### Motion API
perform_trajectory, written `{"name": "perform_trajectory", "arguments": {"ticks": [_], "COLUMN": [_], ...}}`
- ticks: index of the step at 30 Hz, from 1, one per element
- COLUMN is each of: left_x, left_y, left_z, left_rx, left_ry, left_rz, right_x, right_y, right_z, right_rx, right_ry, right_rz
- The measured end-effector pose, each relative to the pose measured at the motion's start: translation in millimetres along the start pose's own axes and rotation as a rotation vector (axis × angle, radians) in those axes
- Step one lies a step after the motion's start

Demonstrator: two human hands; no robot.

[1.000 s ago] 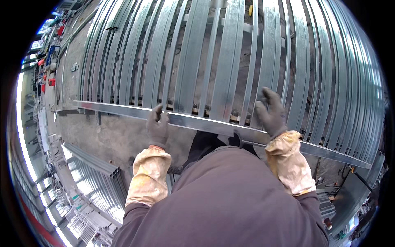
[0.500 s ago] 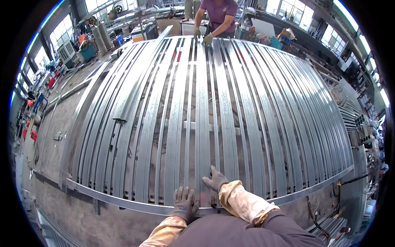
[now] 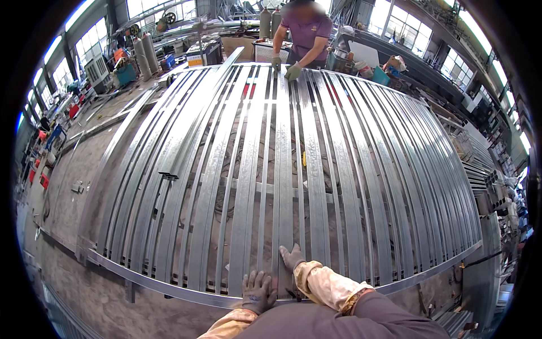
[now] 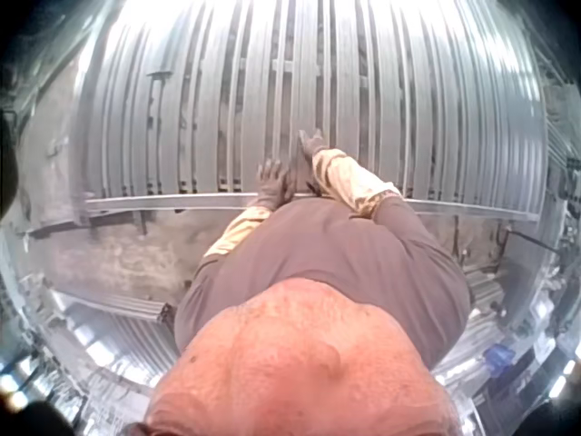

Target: The person repeatedly picks up long metal bars and places them into a large metal frame structure. They align the bars with existing slots and adjust their position to fit securely. The task involves handling multiple bars one at a time and ensuring they are properly seated within the frame.

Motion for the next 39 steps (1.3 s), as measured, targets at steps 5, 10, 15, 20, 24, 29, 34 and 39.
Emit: {"name": "perform_trajectory", "arguments": {"ticks": [5,10,15,20,24,29,34,39], "left_x": [-52,20,-11,11,3,16,-2,-1], "left_y": [-33,14,-12,3,-2,5,-12,-17], "left_z": [-14,9,0,-7,-8,-3,4,6], "left_rx": [-0.025,-0.009,-0.03,0.014,0.027,-0.002,-0.01,-0.021], "left_ry": [0.144,-0.003,0.082,0.019,0.044,0.175,0.241,0.067], "left_rz": [-0.112,0.08,-0.026,0.022,0.001,0.043,-0.01,0.006], "right_x": [-132,15,-74,-3,14,28,-44,-13], "right_y": [-96,15,-47,6,6,15,-41,-26], "right_z": [29,-36,-20,-8,10,9,-8,-12], "right_rx": [-0.27,-0.012,-0.099,-0.198,-0.219,-0.116,0.017,0.048], "right_ry": [-0.179,0.206,-0.178,0.363,0.213,-0.069,-0.456,-0.585], "right_rz": [-0.046,0.035,0.0,0.143,0.108,0.092,-0.014,-0.041]}}
Point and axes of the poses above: each hand's wrist, its own y-axis away from the middle knuckle, its own z-axis out of the back of the hand, x = y × z, the point moved 8 cm from there along -y, towards the middle knuckle, and after that the axes turned 9 degrees about -x, right-handed, at the moved point
